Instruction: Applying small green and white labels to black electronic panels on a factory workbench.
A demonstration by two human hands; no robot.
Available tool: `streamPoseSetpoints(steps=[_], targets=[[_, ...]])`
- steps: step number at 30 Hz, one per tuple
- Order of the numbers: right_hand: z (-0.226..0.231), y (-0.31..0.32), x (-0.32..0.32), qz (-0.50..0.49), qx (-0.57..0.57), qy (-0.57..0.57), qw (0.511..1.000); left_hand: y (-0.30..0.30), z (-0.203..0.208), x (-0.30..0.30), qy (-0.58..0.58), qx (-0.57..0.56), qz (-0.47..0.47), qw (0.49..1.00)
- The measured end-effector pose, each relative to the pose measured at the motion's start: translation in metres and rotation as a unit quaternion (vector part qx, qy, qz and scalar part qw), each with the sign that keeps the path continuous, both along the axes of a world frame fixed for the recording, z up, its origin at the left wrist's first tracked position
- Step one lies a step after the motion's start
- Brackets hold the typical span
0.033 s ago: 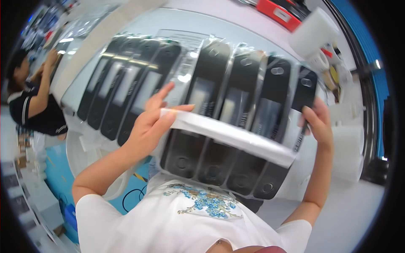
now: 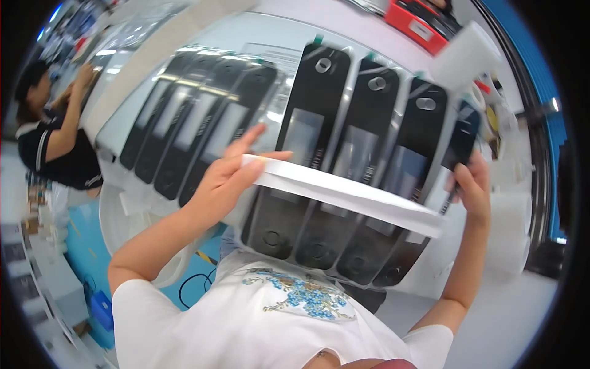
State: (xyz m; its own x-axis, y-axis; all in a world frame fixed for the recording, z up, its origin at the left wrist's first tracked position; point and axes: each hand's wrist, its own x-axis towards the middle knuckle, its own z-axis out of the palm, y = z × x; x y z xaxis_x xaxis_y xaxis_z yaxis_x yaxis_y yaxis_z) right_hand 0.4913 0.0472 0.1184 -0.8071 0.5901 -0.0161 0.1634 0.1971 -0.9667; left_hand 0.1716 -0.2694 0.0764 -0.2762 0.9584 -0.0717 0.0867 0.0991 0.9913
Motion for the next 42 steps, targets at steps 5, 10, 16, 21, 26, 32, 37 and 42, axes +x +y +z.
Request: streamPoseSetpoints(steps=[5, 10, 16, 21, 26, 32, 37, 42], targets=[[0.029, -0.004, -0.052, 0.064, 0.089, 0.061, 0.992, -0.023, 0.02, -0.002, -0.084, -0.005, 0.029, 0.996], [0.028, -0.062, -0.186, 0.093, -0.039, -0.051, 0.994, -0.059, 0.019, -0.123, -0.061, -0.014, 0.264, 0.963], [-0.043, -0.101, -0.302, 0.148, -0.195, -0.098, 0.965, -0.086, -0.002, -0.251, 0.034, -0.094, 0.241, 0.965], [-0.035, -0.104, -0.307, 0.176, -0.237, -0.177, 0.939, -0.094, -0.009, -0.262, 0.098, -0.153, 0.268, 0.946], [-0.025, -0.083, -0.281, 0.216, -0.143, -0.233, 0.937, -0.089, 0.008, -0.258, -0.042, -0.026, 0.249, 0.967], [-0.012, -0.127, -0.274, 0.317, 0.166, -0.285, 0.889, -0.059, 0.012, -0.246, -0.273, 0.129, 0.115, 0.946], [-0.052, -0.193, -0.251, 0.456, 0.465, -0.084, 0.754, 0.003, 0.016, -0.189, -0.369, 0.163, 0.02, 0.915], [-0.018, -0.185, -0.21, 0.446, 0.455, -0.081, 0.767, 0.061, 0.009, -0.144, -0.317, 0.083, -0.038, 0.944]])
